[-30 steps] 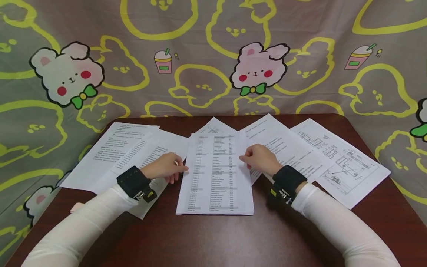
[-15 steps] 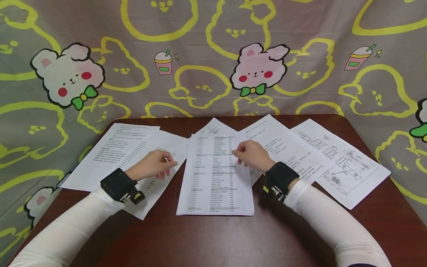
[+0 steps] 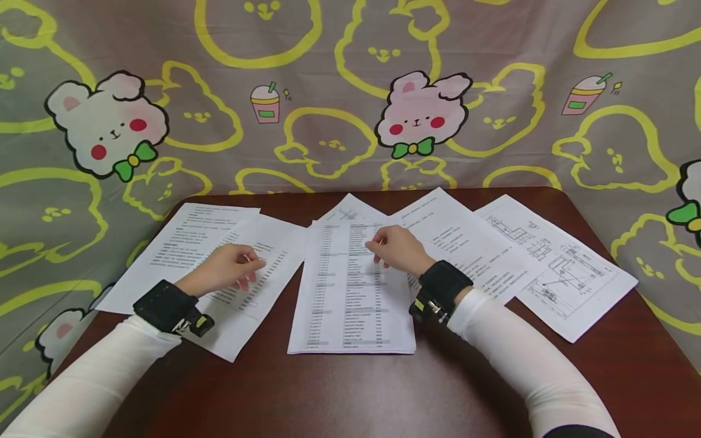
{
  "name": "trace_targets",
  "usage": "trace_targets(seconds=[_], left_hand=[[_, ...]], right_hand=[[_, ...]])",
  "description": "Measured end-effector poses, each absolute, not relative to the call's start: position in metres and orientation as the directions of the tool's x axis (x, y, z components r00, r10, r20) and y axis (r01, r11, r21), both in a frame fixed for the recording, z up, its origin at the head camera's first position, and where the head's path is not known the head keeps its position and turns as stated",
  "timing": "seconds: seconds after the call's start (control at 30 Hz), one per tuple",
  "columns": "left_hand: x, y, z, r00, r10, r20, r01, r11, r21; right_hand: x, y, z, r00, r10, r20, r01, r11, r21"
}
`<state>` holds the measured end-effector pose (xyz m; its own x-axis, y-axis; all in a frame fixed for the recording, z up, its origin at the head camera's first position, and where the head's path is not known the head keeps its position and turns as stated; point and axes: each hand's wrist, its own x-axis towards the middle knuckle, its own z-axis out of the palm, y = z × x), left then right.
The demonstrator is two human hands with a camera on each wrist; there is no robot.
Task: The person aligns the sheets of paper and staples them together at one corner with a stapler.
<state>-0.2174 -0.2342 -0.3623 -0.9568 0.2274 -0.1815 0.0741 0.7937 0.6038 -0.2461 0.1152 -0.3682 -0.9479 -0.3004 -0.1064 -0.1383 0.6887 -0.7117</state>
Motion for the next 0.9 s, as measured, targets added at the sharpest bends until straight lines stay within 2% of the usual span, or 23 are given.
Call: trace_targets(seconds=[0.5, 0.9], left_hand=[[-0.213, -0.278, -0.364, -0.978, 0.162, -0.129, 0.047, 0.781, 0.622], [-0.212, -0.317, -0.370, -0.993, 0.052, -0.106, -0.013, 0.844, 0.536]], right_hand=[[-0.248, 0.081, -0.380, -0.916, -0.395, -0.075, -0.221, 0.651, -0.726], [-0.247, 0.060, -0.379, -0.897, -0.438, -0.058, -0.272, 0.652, -0.708]])
